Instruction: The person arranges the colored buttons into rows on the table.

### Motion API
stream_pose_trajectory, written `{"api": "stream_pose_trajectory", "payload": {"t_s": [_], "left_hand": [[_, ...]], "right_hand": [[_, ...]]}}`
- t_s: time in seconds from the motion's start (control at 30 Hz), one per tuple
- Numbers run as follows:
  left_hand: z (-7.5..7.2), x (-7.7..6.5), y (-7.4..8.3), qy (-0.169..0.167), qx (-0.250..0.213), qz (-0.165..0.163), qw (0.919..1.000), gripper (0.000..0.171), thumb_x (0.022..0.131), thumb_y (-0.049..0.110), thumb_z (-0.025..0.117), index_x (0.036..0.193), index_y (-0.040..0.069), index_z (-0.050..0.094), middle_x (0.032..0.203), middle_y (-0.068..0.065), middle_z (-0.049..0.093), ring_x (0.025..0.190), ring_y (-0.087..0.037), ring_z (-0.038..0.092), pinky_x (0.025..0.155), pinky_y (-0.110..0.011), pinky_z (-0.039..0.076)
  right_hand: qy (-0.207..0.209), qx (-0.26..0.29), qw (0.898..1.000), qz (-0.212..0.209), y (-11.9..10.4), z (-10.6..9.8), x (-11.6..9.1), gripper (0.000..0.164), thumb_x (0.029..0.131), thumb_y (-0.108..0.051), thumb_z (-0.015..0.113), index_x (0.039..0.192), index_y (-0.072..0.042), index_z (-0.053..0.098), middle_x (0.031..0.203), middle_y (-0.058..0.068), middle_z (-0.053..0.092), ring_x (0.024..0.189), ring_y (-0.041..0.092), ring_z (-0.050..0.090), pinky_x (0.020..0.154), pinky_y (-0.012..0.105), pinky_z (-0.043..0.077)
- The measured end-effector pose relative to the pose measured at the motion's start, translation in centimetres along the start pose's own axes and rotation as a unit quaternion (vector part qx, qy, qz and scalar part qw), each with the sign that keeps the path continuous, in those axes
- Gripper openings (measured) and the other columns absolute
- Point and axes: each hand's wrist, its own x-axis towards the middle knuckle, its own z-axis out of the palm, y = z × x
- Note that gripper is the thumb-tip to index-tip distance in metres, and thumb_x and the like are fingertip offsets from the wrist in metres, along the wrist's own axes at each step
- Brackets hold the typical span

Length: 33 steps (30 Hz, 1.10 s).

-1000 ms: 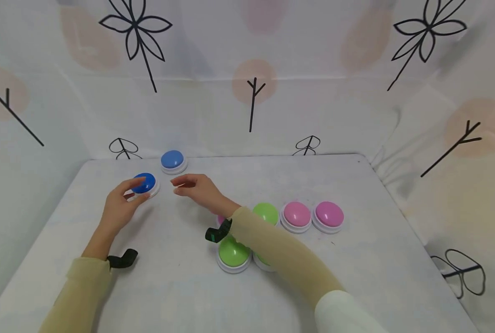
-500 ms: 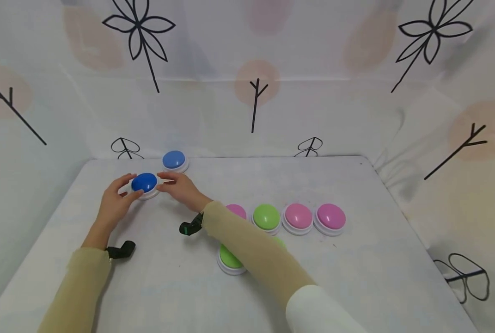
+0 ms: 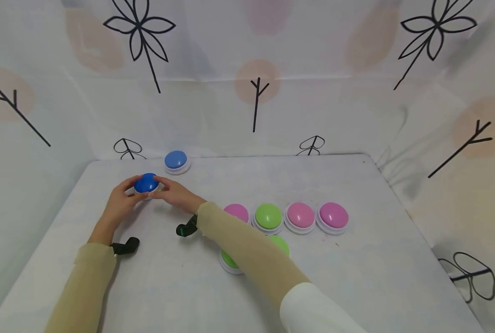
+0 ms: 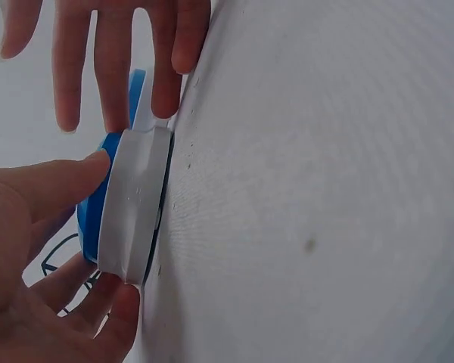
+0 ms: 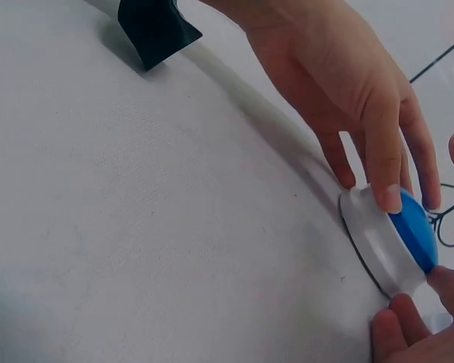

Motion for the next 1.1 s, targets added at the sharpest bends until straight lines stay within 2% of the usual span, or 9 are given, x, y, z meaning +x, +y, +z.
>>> {"api": "stream_pose_trajectory", "payload": {"t_s": [0.13,0.33,0.43,0.57,0.83,1.1], "left_hand": [[0.2,0.1,0.0,0.01,0.036,0.013,0.9992,0.064,0.097,0.02,0.067,0.152,0.005,0.037,0.155,-0.028,0.031,0.14,-0.047,0.03,0.109,-0.06,0.034],[0.2,0.0,0.2,0.031,0.073,0.02,0.9966,0.061,0.097,0.022,0.067,0.15,0.005,0.042,0.154,-0.027,0.033,0.138,-0.048,0.033,0.109,-0.063,0.032],[0.2,-0.3,0.4,0.038,0.073,0.016,0.9964,0.062,0.097,0.028,0.067,0.15,0.007,0.042,0.154,-0.026,0.033,0.137,-0.048,0.034,0.109,-0.063,0.032],[0.2,-0.7,0.7,0.048,0.067,0.022,0.9963,0.065,0.095,0.036,0.068,0.149,0.007,0.044,0.152,-0.026,0.035,0.135,-0.048,0.036,0.107,-0.062,0.035],[0.3,-1.3,1.6,0.055,0.043,0.057,0.9959,0.068,0.091,0.041,0.072,0.146,0.008,0.048,0.144,-0.023,0.039,0.131,-0.044,0.038,0.104,-0.062,0.04],[0.6,-1.8,2.9,0.067,0.034,0.091,0.9929,0.064,0.09,0.039,0.073,0.143,0.009,0.052,0.142,-0.021,0.042,0.129,-0.04,0.04,0.103,-0.061,0.042]], "right_hand": [[0.001,-0.01,1.0,-0.004,0.0,0.0,-0.2,0.065,0.095,-0.041,0.066,0.153,-0.03,0.04,0.148,0.005,0.048,0.127,0.018,0.049,0.103,0.038,0.045],[0.018,-0.02,1.0,-0.014,-0.3,0.1,-0.5,0.064,0.094,-0.038,0.068,0.152,-0.027,0.043,0.155,0.002,0.042,0.14,0.019,0.04,0.111,0.039,0.038],[0.035,-0.032,0.999,-0.023,-0.3,0.1,-0.5,0.061,0.094,-0.035,0.069,0.15,-0.027,0.046,0.154,0.0,0.043,0.141,0.019,0.039,0.112,0.04,0.036],[0.059,-0.044,0.997,-0.034,-0.1,0.0,-0.7,0.054,0.095,-0.03,0.068,0.146,-0.03,0.051,0.151,-0.005,0.047,0.138,0.018,0.043,0.11,0.039,0.04],[0.123,-0.041,0.989,-0.074,0.1,-0.7,-1.3,0.042,0.094,-0.016,0.07,0.133,-0.03,0.066,0.139,-0.013,0.058,0.133,0.011,0.048,0.104,0.032,0.044],[0.183,0.011,0.979,-0.088,-0.1,-1.3,-1.8,0.037,0.088,-0.015,0.078,0.122,-0.027,0.074,0.121,-0.008,0.069,0.113,0.006,0.061,0.084,0.019,0.053]]}}
